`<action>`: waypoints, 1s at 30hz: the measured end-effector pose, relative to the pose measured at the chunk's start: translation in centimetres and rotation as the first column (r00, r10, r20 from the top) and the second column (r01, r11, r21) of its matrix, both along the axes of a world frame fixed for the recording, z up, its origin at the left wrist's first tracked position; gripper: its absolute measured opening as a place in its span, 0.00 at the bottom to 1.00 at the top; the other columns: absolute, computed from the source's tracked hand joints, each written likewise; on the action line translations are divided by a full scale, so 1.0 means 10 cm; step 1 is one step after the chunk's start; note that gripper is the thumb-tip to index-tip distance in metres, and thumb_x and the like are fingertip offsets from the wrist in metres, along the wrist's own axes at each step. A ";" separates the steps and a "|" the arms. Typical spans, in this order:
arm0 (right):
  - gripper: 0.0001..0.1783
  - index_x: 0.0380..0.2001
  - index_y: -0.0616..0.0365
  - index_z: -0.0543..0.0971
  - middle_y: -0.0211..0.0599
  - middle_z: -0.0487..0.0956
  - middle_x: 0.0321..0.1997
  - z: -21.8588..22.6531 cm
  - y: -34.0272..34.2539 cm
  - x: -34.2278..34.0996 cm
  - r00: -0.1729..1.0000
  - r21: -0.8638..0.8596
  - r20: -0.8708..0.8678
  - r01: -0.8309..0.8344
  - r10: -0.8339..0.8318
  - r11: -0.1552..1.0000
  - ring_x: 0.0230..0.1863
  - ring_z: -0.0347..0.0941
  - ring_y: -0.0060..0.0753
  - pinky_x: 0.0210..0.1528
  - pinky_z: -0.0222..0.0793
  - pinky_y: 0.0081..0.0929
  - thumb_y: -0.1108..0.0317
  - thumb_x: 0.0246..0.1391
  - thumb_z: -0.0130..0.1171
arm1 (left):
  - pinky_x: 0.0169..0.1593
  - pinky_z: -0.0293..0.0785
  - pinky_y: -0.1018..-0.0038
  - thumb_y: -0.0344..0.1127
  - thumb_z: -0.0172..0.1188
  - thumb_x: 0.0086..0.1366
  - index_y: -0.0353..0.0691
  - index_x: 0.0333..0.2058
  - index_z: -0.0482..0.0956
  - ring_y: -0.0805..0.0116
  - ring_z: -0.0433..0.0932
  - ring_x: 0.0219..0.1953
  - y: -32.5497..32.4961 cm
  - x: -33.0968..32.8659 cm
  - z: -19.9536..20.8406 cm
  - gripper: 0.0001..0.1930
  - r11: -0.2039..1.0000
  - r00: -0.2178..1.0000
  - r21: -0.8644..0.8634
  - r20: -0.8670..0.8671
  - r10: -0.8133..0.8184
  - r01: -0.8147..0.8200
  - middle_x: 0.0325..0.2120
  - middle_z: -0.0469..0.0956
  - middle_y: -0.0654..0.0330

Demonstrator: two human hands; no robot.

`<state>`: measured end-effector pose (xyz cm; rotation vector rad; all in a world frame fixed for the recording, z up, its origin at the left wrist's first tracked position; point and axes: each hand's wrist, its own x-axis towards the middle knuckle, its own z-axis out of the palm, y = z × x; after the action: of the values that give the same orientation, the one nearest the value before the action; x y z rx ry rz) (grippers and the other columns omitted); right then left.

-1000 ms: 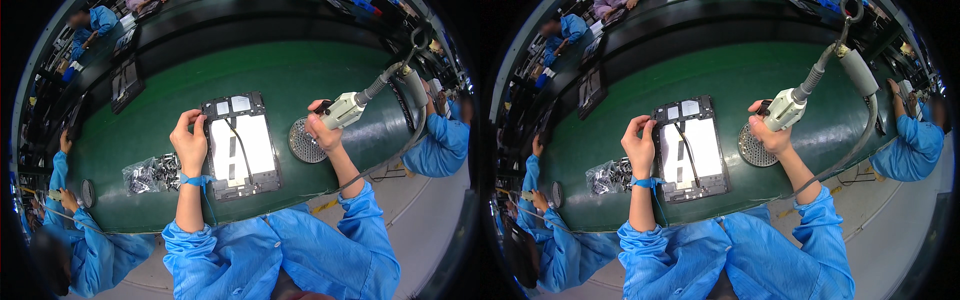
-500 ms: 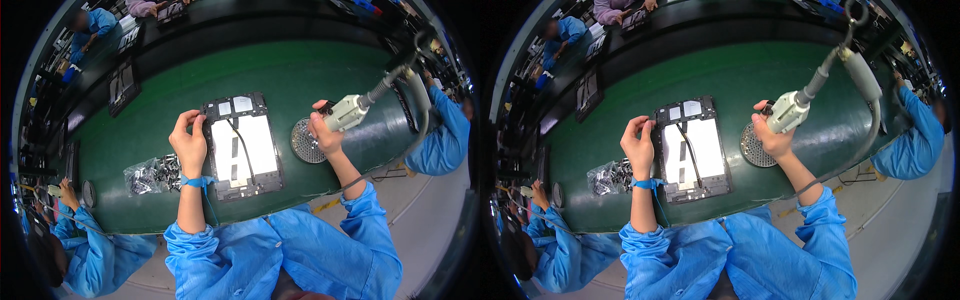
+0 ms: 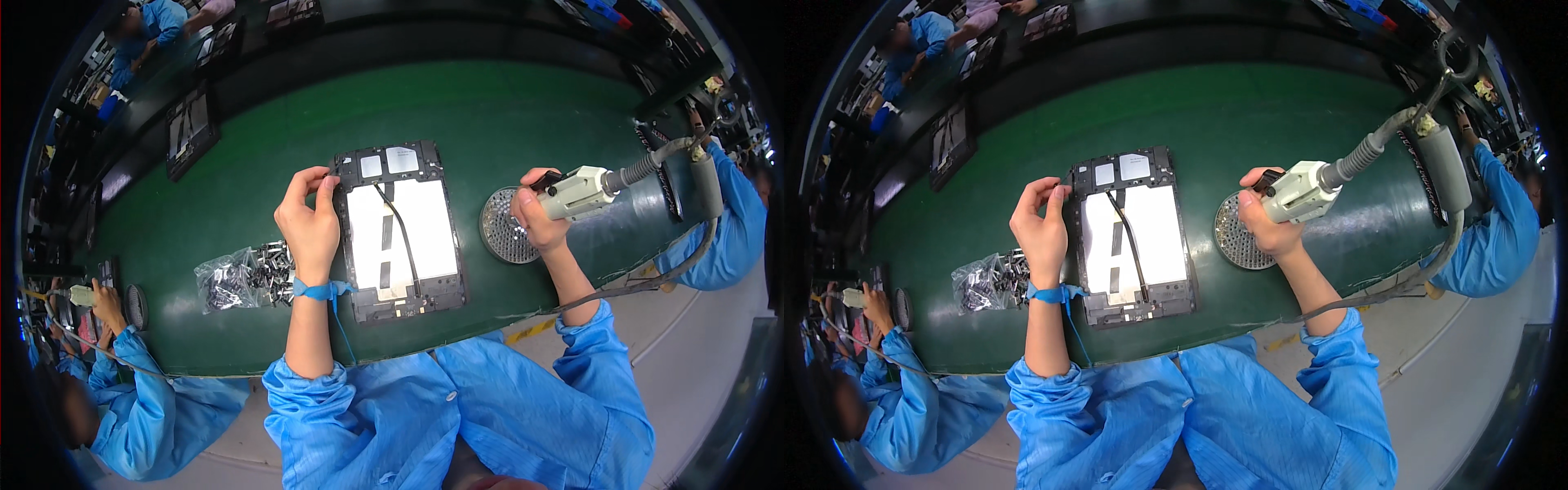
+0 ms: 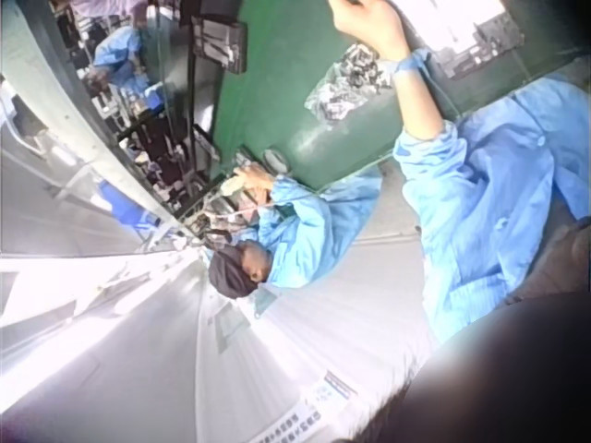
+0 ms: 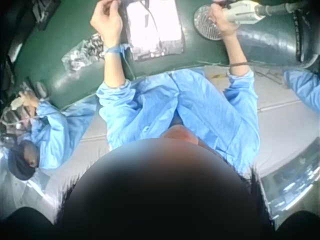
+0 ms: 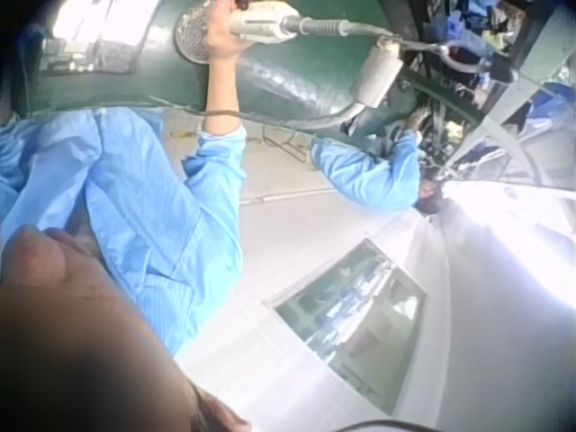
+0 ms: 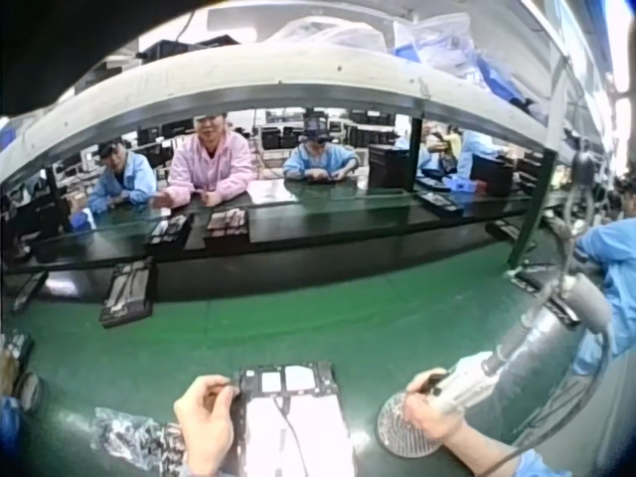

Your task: Assembling the internal components of a tablet device using an electric screwdriver.

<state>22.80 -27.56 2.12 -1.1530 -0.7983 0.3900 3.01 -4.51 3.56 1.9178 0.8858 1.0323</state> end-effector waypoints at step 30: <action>0.13 0.42 0.66 0.71 0.23 0.67 0.16 0.04 0.05 -0.02 0.995 -0.020 -0.089 0.051 -0.052 0.999 0.14 0.60 0.12 0.16 0.57 0.15 0.80 0.51 0.55 | 0.37 0.74 0.76 0.24 0.57 0.59 0.31 0.34 0.78 0.70 0.81 0.30 -0.03 0.01 -0.06 0.05 0.999 1.000 -0.032 0.026 -0.003 0.004 0.25 0.82 0.56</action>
<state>22.56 -27.09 2.49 -1.1619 -0.6868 0.4034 3.15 -4.80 3.00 1.8748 0.8790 1.0326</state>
